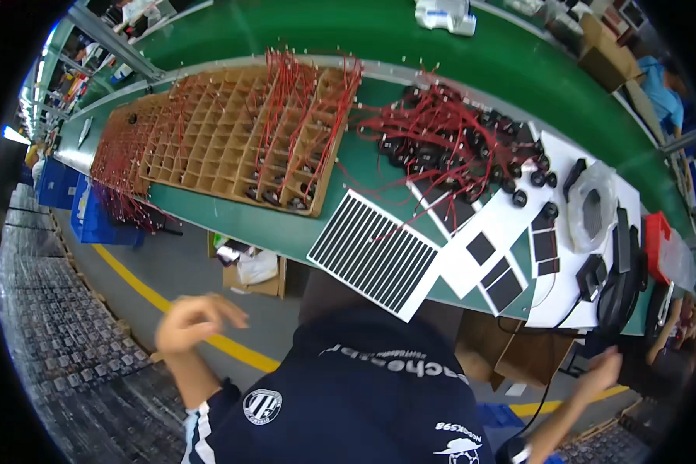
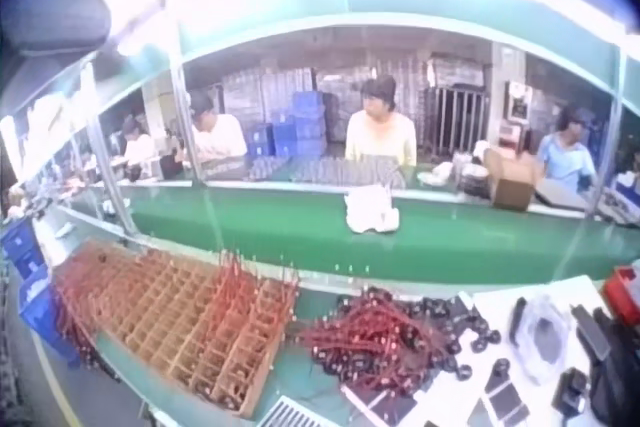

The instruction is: The person peels adhesive pads from a backing sheet by hand, attaches them to small circular electronic components, and places the assembled components into compartments of a grid organizer tray.

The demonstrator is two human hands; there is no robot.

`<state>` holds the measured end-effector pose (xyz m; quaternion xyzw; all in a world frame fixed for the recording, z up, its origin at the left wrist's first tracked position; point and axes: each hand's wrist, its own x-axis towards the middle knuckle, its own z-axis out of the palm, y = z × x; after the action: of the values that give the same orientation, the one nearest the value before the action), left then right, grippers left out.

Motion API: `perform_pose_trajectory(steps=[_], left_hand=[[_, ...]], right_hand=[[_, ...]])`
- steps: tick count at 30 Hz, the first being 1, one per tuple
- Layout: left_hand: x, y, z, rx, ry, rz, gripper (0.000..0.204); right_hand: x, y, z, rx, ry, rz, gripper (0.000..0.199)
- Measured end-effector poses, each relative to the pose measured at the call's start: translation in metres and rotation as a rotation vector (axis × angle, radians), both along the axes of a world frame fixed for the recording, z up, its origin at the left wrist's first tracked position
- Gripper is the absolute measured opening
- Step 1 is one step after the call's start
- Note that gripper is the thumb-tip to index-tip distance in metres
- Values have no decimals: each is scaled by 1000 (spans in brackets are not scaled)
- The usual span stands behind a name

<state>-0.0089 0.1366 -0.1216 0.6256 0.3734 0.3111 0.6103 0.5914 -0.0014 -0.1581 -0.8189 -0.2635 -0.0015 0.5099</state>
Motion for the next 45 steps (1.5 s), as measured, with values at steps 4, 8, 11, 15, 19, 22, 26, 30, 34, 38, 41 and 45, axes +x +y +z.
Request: perform_pose_trajectory(steps=[4, 8, 11, 15, 19, 22, 26, 30, 34, 38, 41, 45], left_hand=[[29, -26, -59, -443, 143, 66, 19], [99, 19, -64, -254, 85, -185, 18], [141, 60, -52, 5, 107, -375, 20], [161, 72, -37, 158, 33, -101, 16], [155, 53, -32, 112, -124, 50, 13], [137, 43, -51, -113, -118, 97, 10], [118, 19, -80, -325, -122, 194, 10], [118, 15, -83, -341, -121, 197, 10], [132, 29, -72, -258, -147, 154, 9], [156, 41, -57, -278, -245, 6, 17], [173, 45, -60, -357, -345, -158, 29], [189, 44, -66, -502, -427, -215, 31]], right_hand=[[-42, -92, -100, -233, 234, -336, 29], [-99, -60, -123, -1242, 248, 736, 35], [-156, 10, -113, -921, -47, 990, 35], [-200, 117, -17, -661, 251, 1357, 29], [-191, 166, -8, -303, 128, 920, 16], [-148, 217, -37, -155, -315, 593, 35], [-127, 245, -69, -308, -402, 553, 39], [-125, 246, -62, -257, -445, 599, 34], [-127, 220, -27, 93, -42, 488, 31], [-155, 178, -3, 303, 1, 602, 19], [-194, 162, -11, 291, -101, 674, 18], [-235, 146, -23, -6, 64, 951, 25]])
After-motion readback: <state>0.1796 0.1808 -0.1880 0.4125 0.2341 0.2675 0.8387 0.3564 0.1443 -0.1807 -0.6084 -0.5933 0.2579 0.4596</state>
